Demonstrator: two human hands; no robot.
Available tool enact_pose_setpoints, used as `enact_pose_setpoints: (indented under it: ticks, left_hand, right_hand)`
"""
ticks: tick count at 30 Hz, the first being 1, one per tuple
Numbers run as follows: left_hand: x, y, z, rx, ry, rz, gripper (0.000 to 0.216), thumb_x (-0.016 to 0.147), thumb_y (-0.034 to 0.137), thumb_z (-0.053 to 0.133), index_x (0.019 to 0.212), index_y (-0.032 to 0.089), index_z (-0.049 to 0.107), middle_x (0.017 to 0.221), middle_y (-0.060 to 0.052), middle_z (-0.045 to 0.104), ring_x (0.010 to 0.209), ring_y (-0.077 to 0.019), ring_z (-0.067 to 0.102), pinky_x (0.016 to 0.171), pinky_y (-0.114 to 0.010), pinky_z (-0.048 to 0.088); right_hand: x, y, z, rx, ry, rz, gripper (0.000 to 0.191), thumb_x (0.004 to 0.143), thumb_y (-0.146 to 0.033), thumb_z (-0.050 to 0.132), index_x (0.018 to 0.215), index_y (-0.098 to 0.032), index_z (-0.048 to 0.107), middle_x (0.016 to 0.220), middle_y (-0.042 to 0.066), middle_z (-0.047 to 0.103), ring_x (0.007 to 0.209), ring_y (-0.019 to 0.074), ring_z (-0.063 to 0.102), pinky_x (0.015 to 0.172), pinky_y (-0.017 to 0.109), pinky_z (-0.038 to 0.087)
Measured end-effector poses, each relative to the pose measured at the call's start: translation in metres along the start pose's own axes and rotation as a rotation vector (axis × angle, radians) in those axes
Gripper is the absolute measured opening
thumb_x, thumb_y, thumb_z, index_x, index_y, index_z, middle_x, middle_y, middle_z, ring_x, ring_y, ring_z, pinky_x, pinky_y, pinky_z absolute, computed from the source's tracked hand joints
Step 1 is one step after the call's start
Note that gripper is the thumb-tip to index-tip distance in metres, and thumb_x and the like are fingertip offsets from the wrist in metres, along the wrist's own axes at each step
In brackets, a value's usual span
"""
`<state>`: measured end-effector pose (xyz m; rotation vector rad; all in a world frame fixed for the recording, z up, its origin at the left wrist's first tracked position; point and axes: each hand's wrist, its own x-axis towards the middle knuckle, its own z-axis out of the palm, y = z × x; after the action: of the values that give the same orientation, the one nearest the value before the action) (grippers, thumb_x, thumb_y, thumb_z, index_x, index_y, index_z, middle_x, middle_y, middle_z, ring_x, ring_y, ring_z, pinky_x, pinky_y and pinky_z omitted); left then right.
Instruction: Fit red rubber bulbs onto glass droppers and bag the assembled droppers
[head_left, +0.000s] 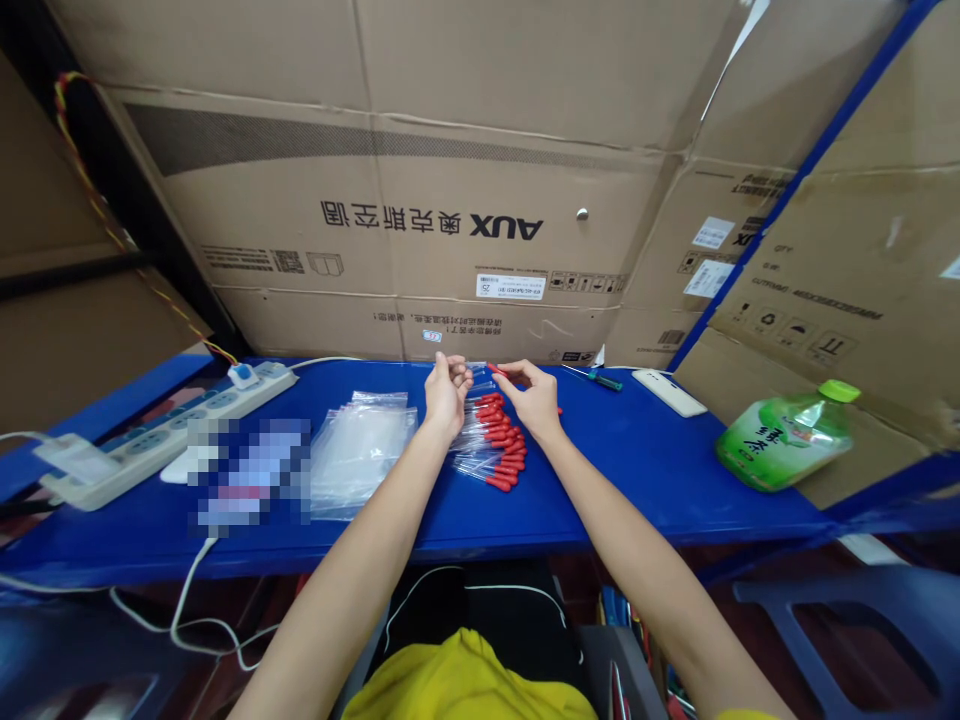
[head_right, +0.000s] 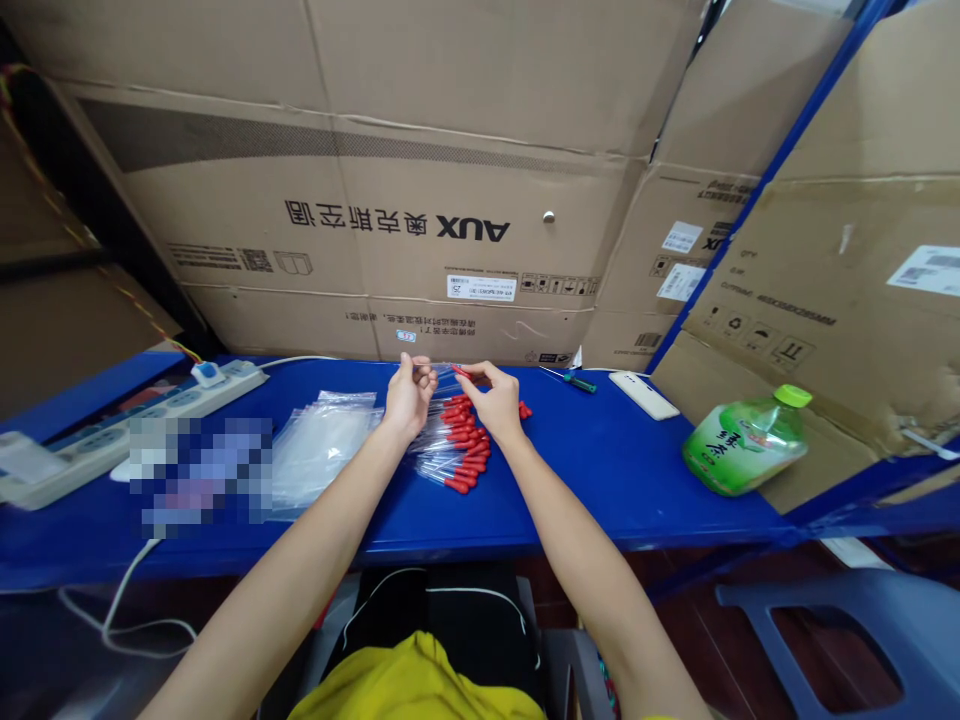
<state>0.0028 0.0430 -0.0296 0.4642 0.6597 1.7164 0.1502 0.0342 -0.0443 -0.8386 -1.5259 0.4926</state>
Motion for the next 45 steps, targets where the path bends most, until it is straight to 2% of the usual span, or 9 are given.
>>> enact_pose_setpoints:
  ticks: [3, 7, 11, 19, 25, 37, 45]
  left_hand:
    - [-0.002, -0.001, 0.002, 0.020, -0.027, -0.016, 0.038, 0.106, 0.039, 0.050, 0.083, 0.013, 0.064, 0.063, 0.001, 0.058, 0.055, -0.0076, 0.059, 0.059, -0.018, 0.047]
    - [-0.005, -0.002, 0.003, 0.028, -0.062, -0.029, 0.035, 0.105, 0.038, 0.054, 0.083, 0.012, 0.065, 0.065, -0.001, 0.061, 0.057, -0.0081, 0.061, 0.060, -0.018, 0.049]
    - [-0.006, -0.004, 0.004, 0.031, -0.091, -0.020, 0.036, 0.105, 0.037, 0.053, 0.083, 0.012, 0.065, 0.065, -0.001, 0.061, 0.058, -0.0085, 0.061, 0.061, -0.019, 0.050]
    - [-0.006, -0.007, 0.003, 0.033, -0.167, -0.013, 0.032, 0.102, 0.039, 0.060, 0.085, 0.013, 0.066, 0.069, -0.002, 0.062, 0.068, -0.0120, 0.067, 0.076, -0.025, 0.057]
    - [-0.007, -0.004, 0.003, 0.061, -0.189, 0.021, 0.033, 0.103, 0.037, 0.059, 0.083, 0.012, 0.066, 0.068, -0.002, 0.061, 0.069, -0.0117, 0.067, 0.081, -0.027, 0.059]
    - [-0.007, -0.003, 0.003, 0.084, -0.215, 0.027, 0.030, 0.099, 0.037, 0.064, 0.083, 0.012, 0.066, 0.068, -0.002, 0.062, 0.069, -0.0125, 0.067, 0.082, -0.029, 0.060]
    - [-0.005, 0.001, 0.001, 0.133, -0.285, 0.049, 0.030, 0.100, 0.037, 0.062, 0.083, 0.013, 0.065, 0.068, -0.003, 0.062, 0.069, -0.0124, 0.067, 0.079, -0.027, 0.058]
  right_hand:
    - [-0.001, 0.001, 0.001, 0.008, 0.047, 0.019, 0.027, 0.084, -0.047, 0.075, 0.091, -0.021, 0.074, 0.089, 0.006, 0.078, 0.079, 0.0220, 0.073, 0.080, 0.036, 0.061]
    - [-0.001, 0.003, 0.002, 0.011, 0.038, 0.055, 0.029, 0.082, -0.049, 0.076, 0.089, -0.022, 0.071, 0.087, 0.005, 0.078, 0.079, 0.0221, 0.074, 0.079, 0.036, 0.062]
    - [-0.002, 0.006, 0.005, 0.090, 0.039, 0.076, 0.030, 0.082, -0.046, 0.077, 0.097, -0.022, 0.072, 0.092, 0.006, 0.079, 0.085, 0.0228, 0.076, 0.082, 0.036, 0.063]
    - [0.000, 0.010, 0.004, 0.161, 0.094, 0.135, 0.033, 0.080, -0.050, 0.078, 0.096, -0.021, 0.075, 0.090, 0.006, 0.080, 0.080, 0.0240, 0.077, 0.083, 0.041, 0.065]
    - [0.000, 0.008, 0.003, 0.182, 0.093, 0.139, 0.033, 0.079, -0.050, 0.079, 0.095, -0.021, 0.076, 0.090, 0.006, 0.080, 0.079, 0.0240, 0.076, 0.083, 0.041, 0.065]
    - [0.000, 0.012, 0.002, 0.132, 0.096, 0.103, 0.033, 0.081, -0.052, 0.077, 0.095, -0.022, 0.076, 0.090, 0.006, 0.080, 0.079, 0.0240, 0.077, 0.082, 0.040, 0.065]
    - [0.001, 0.008, 0.001, 0.164, 0.062, 0.127, 0.032, 0.080, -0.051, 0.078, 0.093, -0.022, 0.075, 0.088, 0.005, 0.079, 0.079, 0.0242, 0.077, 0.083, 0.041, 0.065]
